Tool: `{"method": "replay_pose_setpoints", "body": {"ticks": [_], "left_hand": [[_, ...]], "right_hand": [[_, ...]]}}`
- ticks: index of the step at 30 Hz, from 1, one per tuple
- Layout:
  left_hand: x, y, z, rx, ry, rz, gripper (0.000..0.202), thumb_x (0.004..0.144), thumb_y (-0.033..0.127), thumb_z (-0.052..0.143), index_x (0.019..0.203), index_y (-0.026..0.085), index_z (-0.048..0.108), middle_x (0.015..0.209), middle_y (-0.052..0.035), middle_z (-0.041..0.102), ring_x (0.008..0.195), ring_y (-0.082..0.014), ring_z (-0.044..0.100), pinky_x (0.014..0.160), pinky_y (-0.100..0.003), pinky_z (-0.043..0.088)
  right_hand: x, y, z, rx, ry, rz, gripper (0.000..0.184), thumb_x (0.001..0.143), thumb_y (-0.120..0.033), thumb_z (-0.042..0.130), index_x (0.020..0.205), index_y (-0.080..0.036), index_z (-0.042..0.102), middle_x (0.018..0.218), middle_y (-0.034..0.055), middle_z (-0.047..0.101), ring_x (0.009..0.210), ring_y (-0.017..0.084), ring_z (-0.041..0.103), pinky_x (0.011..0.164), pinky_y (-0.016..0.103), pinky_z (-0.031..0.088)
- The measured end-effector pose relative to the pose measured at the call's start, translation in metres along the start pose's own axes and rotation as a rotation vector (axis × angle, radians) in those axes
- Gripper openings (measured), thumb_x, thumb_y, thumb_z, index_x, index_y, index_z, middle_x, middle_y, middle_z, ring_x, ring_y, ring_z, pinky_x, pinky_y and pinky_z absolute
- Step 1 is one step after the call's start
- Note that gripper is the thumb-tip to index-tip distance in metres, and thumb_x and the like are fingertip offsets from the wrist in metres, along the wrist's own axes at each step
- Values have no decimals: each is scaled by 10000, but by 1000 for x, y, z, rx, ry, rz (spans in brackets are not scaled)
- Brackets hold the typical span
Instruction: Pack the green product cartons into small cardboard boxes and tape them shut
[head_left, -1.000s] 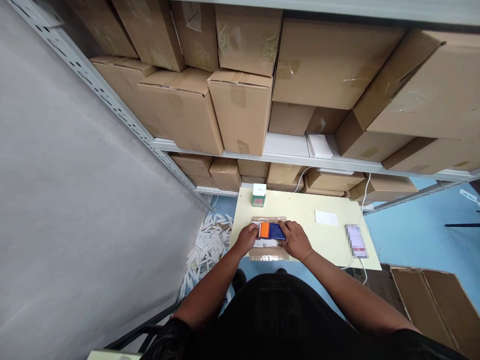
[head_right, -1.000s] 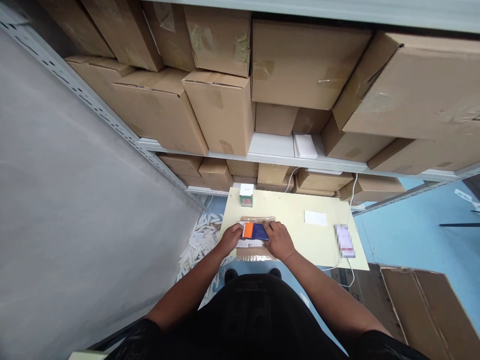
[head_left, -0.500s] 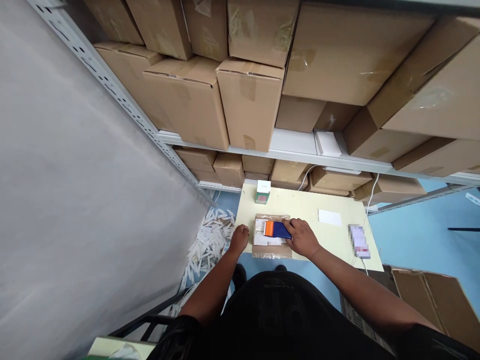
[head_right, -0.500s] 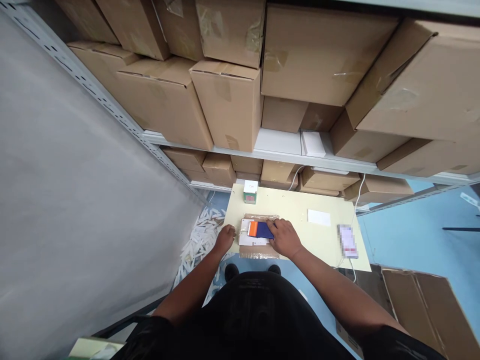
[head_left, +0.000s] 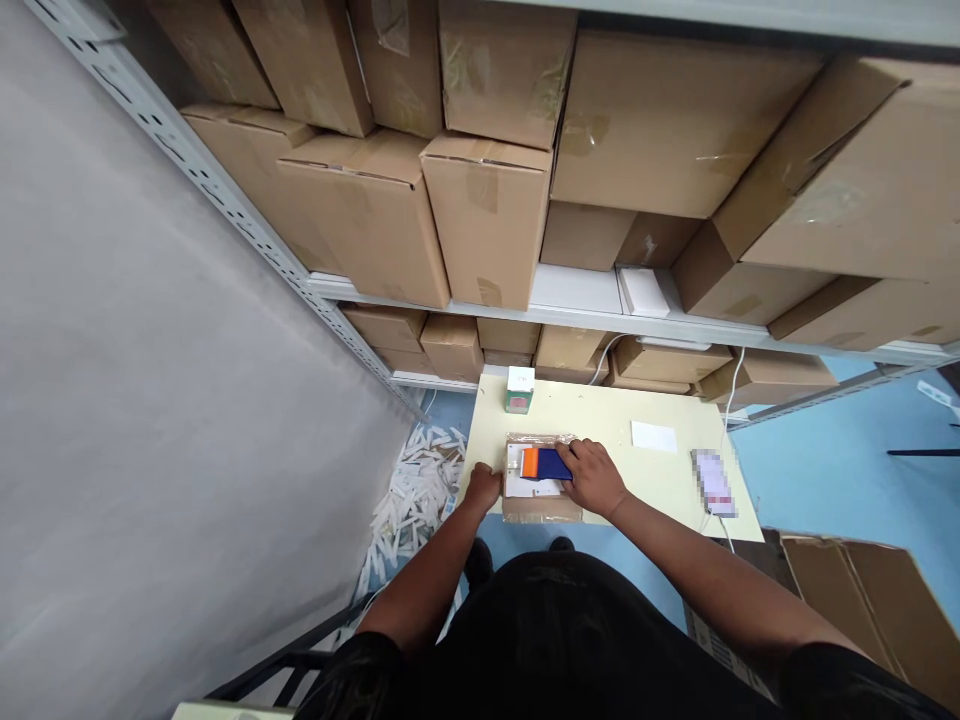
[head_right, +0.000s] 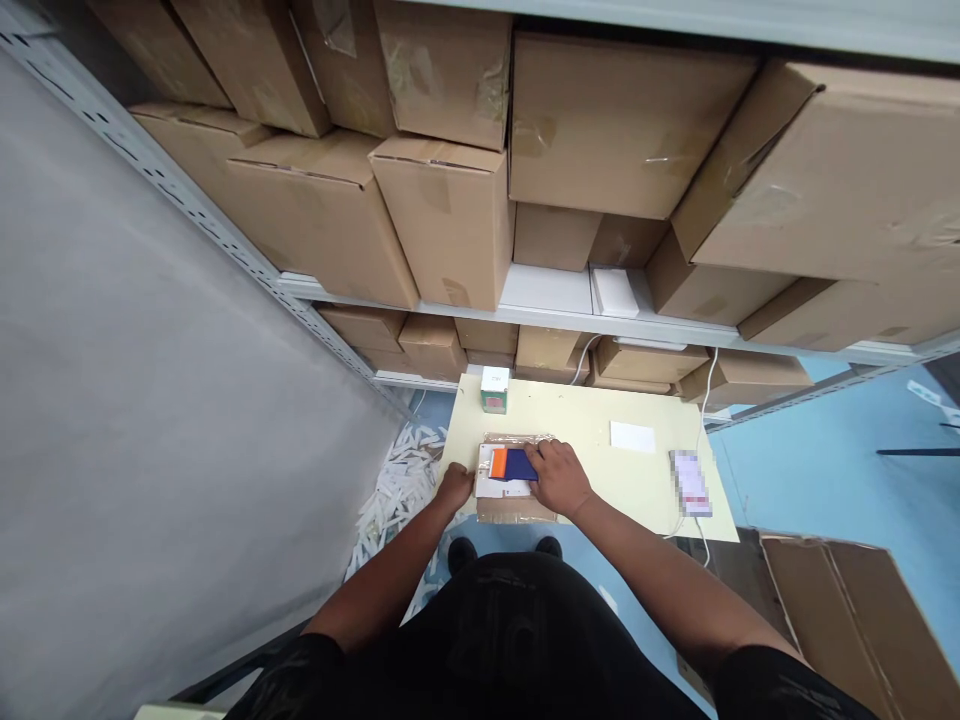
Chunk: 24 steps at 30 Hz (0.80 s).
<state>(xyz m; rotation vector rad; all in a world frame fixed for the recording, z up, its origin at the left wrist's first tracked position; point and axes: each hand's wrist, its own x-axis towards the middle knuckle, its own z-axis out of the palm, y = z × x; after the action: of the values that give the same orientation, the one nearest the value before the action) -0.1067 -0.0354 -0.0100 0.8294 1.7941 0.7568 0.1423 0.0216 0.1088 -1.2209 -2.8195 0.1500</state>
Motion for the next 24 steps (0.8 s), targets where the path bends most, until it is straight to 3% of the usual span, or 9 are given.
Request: {"method": "replay_pose_setpoints", "body": {"ticks": [2,5,7,11,15,24], "left_hand": [[-14,4,-4,83,46,170,441,875,297,524,1286,140,559,1389,-197,571,1360,-319,486,1116,-494,394],[-33,6,-5,319,-43,609,663,875,280,524,1522,183,412,1612,-139,374,1524,-303,278,1238,-501,257],[-38,5,0,530,-81,815,783,882,357,559,1588,141,300,1670,-161,250,1560,-342,166,1249,-542,216],[-37,0,8,761,0,855,922,905,562,560,1612,90,204,1681,-217,164,1563,-376,122,1238,-561,203],[-33,-3,8,854,39,869,900,940,602,501,1609,79,206,1668,-229,200,1558,-363,159,1242,-545,189],[-31,4,10,958,20,895,916,933,661,484,1622,124,208,1669,-203,211,1554,-343,192,1240,-517,199]], "right_hand": [[0,0,0,12,-11,4,614,846,-260,637,1440,-156,520,1146,149,598,1049,316,492,955,438,396],[1,1,0,30,-25,18,638,834,-236,646,1452,-166,503,1180,149,590,1048,310,495,941,426,429],[1,2,0,31,-28,25,658,828,-218,651,1464,-166,488,1199,152,587,1047,307,497,934,421,445],[5,3,0,39,-36,6,676,841,-234,653,1486,-170,462,1199,141,589,1059,299,500,942,411,460],[7,8,-2,73,-69,-24,692,860,-282,643,1513,-184,436,1203,130,582,1070,285,512,956,409,469],[-30,61,-4,207,-76,-124,777,873,-316,623,1581,-190,331,1174,117,557,1070,270,557,947,427,502]]}}
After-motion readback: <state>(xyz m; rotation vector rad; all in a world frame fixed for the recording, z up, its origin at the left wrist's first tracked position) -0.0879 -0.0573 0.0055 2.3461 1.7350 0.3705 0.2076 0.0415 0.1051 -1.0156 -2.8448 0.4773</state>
